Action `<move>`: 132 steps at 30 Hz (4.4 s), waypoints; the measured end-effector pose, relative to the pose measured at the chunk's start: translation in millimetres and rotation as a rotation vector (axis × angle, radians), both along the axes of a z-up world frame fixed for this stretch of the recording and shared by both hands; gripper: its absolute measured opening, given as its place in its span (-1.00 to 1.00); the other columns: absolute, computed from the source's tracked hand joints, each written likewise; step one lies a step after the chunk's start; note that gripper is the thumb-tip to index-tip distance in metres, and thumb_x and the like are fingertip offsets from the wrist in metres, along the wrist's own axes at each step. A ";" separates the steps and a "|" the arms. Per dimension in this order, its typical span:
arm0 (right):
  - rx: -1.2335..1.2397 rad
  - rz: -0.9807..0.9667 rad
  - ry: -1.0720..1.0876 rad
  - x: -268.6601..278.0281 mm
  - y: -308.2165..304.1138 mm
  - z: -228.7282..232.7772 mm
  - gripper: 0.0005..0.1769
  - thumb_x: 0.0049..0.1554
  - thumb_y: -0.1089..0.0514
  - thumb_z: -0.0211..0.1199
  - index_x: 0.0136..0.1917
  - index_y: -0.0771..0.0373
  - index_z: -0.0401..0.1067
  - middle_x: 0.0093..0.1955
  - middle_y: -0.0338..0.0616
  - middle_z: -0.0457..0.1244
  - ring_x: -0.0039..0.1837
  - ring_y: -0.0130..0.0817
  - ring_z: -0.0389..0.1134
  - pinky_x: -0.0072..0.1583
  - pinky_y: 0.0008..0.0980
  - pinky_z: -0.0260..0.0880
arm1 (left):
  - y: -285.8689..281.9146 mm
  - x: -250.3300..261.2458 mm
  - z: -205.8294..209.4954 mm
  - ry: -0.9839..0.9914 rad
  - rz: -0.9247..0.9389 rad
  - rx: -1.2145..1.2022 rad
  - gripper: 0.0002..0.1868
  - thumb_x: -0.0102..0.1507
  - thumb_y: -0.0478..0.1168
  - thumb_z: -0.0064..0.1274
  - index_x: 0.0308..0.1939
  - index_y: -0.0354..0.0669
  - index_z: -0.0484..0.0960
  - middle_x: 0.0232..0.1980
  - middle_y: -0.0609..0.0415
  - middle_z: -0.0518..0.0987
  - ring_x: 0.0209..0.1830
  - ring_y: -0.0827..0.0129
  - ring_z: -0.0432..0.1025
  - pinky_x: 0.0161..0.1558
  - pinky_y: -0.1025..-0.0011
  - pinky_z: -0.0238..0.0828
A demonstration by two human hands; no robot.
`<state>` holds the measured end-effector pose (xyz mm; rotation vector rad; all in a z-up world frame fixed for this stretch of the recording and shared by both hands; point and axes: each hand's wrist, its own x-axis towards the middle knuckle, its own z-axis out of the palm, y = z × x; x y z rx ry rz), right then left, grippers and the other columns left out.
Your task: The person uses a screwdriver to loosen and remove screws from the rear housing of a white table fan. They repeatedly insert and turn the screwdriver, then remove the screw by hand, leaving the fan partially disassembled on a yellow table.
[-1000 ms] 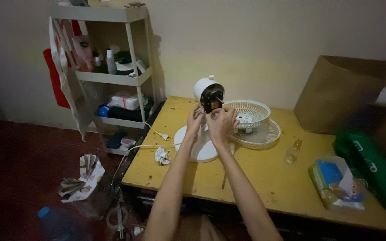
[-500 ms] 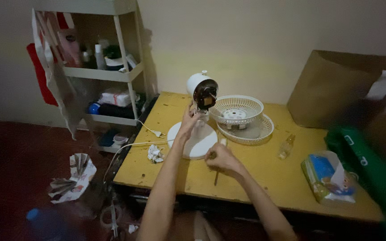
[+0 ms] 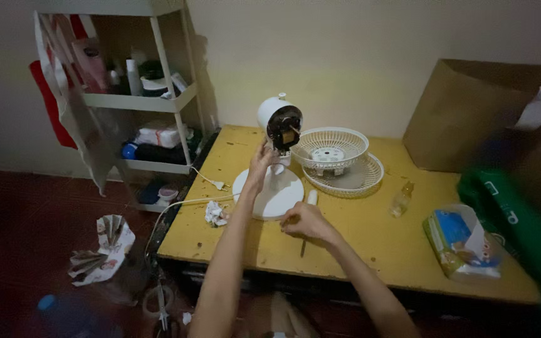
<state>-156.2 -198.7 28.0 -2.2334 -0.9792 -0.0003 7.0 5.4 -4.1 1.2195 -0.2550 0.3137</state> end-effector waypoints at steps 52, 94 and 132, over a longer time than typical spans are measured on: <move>0.938 -0.215 0.172 151.0 -21.7 52.8 -0.05 0.20 0.10 0.31 0.68 0.09 -0.16 0.45 0.06 0.16 0.36 -0.17 0.27 0.18 -0.28 0.43 | 0.7 88.5 -17.8 0.067 -0.139 -0.233 -0.60 0.41 -0.06 -0.29 0.03 -0.23 0.58 -0.23 0.02 0.59 -0.28 0.35 0.43 -0.14 0.33 0.36; 1.279 -0.068 0.352 169.7 -19.1 44.2 0.02 0.11 0.47 0.23 0.66 0.08 -0.20 0.48 0.13 0.09 0.38 -0.12 0.30 0.27 -0.18 0.46 | -1.3 -33.8 24.0 -0.125 -0.019 0.272 -0.14 0.20 -0.28 0.31 0.49 -0.19 0.16 0.15 -0.05 0.56 0.10 0.38 0.51 0.06 0.41 0.54; 1.030 -0.155 0.316 109.5 -3.8 56.8 -0.42 0.16 0.39 0.15 0.44 0.27 0.23 0.43 -0.02 0.21 0.49 -0.19 0.22 0.42 -0.19 0.27 | 7.2 -4.2 9.6 -0.078 -0.023 -0.076 -0.39 0.40 0.07 -0.03 0.46 -0.13 0.38 0.26 -0.01 0.53 0.15 0.29 0.39 0.15 0.34 0.33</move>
